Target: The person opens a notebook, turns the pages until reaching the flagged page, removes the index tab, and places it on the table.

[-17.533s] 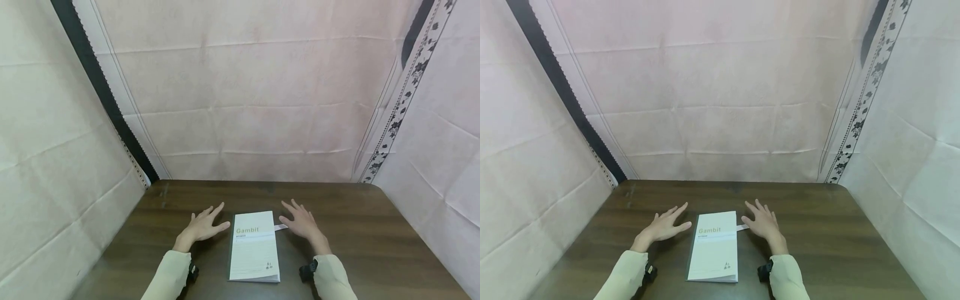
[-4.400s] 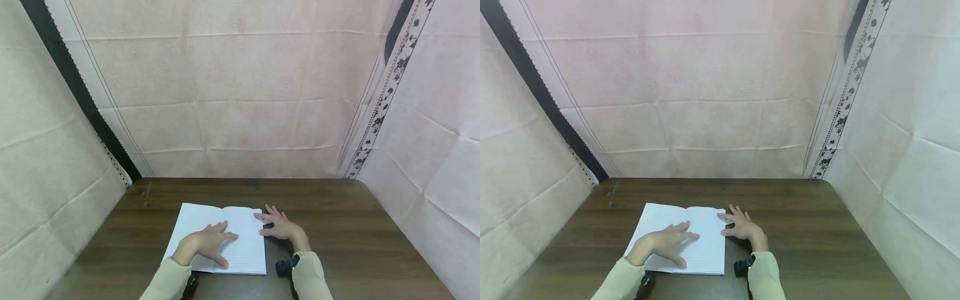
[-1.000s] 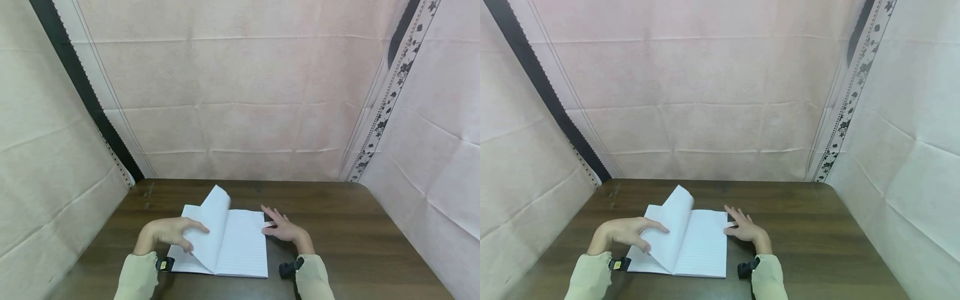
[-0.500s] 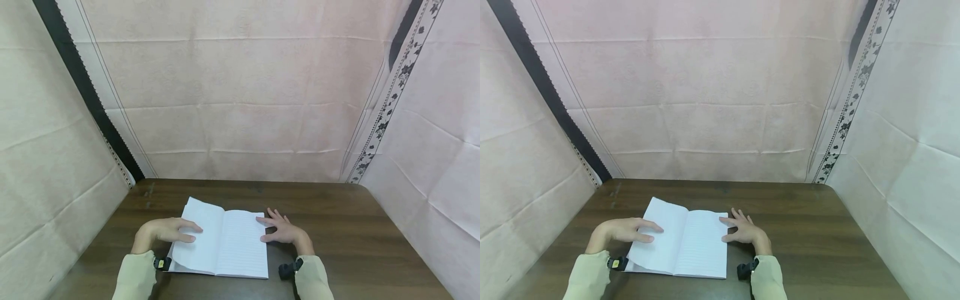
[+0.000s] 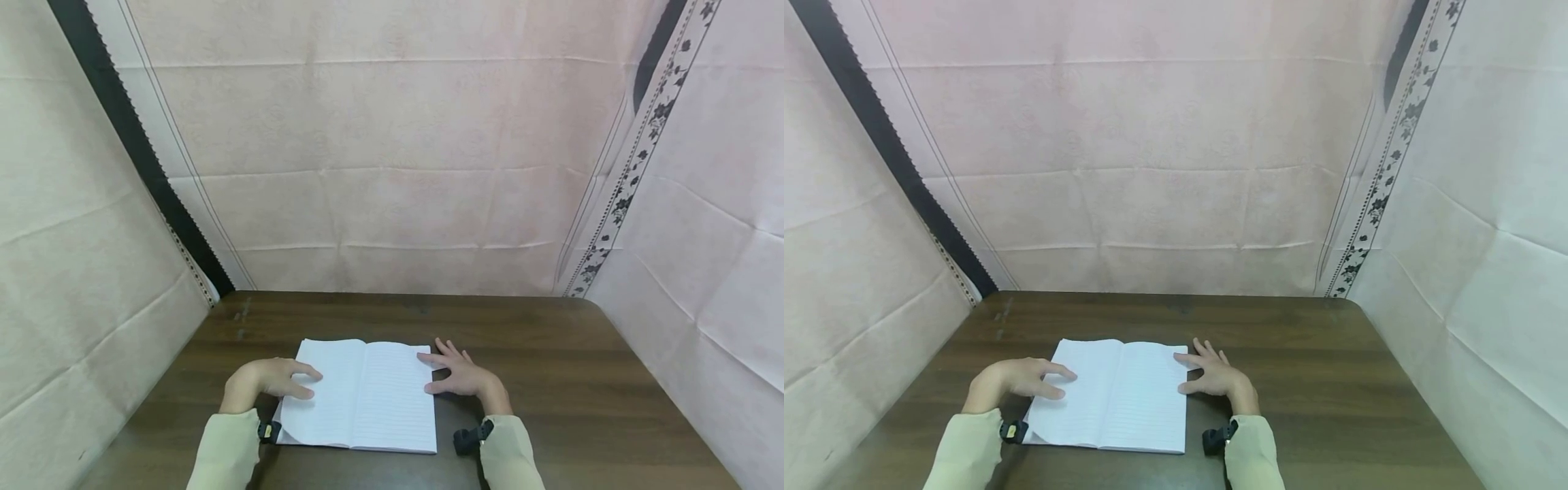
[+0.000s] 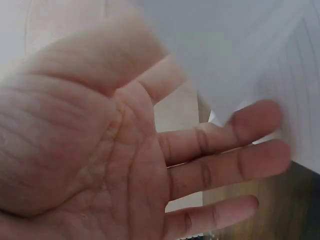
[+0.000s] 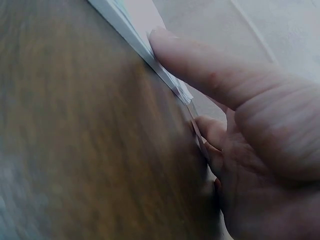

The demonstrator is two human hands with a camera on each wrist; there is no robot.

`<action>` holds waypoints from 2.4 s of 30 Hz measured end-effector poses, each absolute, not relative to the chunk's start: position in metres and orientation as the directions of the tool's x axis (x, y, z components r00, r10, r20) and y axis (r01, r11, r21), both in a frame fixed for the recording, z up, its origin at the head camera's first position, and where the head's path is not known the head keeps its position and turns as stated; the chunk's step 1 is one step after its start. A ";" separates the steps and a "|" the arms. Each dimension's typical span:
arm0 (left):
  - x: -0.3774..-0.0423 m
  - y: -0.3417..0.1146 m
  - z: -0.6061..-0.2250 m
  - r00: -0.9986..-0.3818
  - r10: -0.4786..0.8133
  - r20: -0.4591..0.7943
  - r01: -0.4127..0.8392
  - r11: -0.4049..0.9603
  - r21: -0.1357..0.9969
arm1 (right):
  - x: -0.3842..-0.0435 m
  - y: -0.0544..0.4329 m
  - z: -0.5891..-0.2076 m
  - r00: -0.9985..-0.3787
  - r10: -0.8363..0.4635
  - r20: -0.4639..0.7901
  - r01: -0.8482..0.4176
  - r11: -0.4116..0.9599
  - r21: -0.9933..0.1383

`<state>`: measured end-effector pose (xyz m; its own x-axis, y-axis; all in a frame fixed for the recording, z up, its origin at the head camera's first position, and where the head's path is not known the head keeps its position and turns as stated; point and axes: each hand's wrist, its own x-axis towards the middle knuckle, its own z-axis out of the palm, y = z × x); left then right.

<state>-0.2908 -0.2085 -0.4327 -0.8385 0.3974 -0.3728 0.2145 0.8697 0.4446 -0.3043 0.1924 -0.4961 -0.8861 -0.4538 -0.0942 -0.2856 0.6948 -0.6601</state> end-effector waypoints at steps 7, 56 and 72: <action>-0.295 -0.211 -0.438 -0.852 0.384 -0.356 0.216 0.877 0.429 | -0.305 0.193 -0.498 -0.886 -0.453 -0.100 -0.286 0.703 -0.652; -0.277 -0.110 -0.455 -0.700 0.686 -0.200 0.618 0.722 0.312 | -0.308 0.193 -0.501 -0.902 -0.427 -0.071 -0.284 0.707 -0.647; -0.258 -0.084 -0.458 -0.694 0.678 -0.240 0.604 0.731 0.317 | -0.308 0.195 -0.503 -0.899 -0.435 -0.051 -0.297 0.693 -0.657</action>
<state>-0.2582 -0.0845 -0.4578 -0.6944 0.6782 -0.2404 0.6040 0.7310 0.3174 -0.3083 0.1948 -0.5026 -0.8992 -0.4346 -0.0514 -0.2974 0.6931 -0.6566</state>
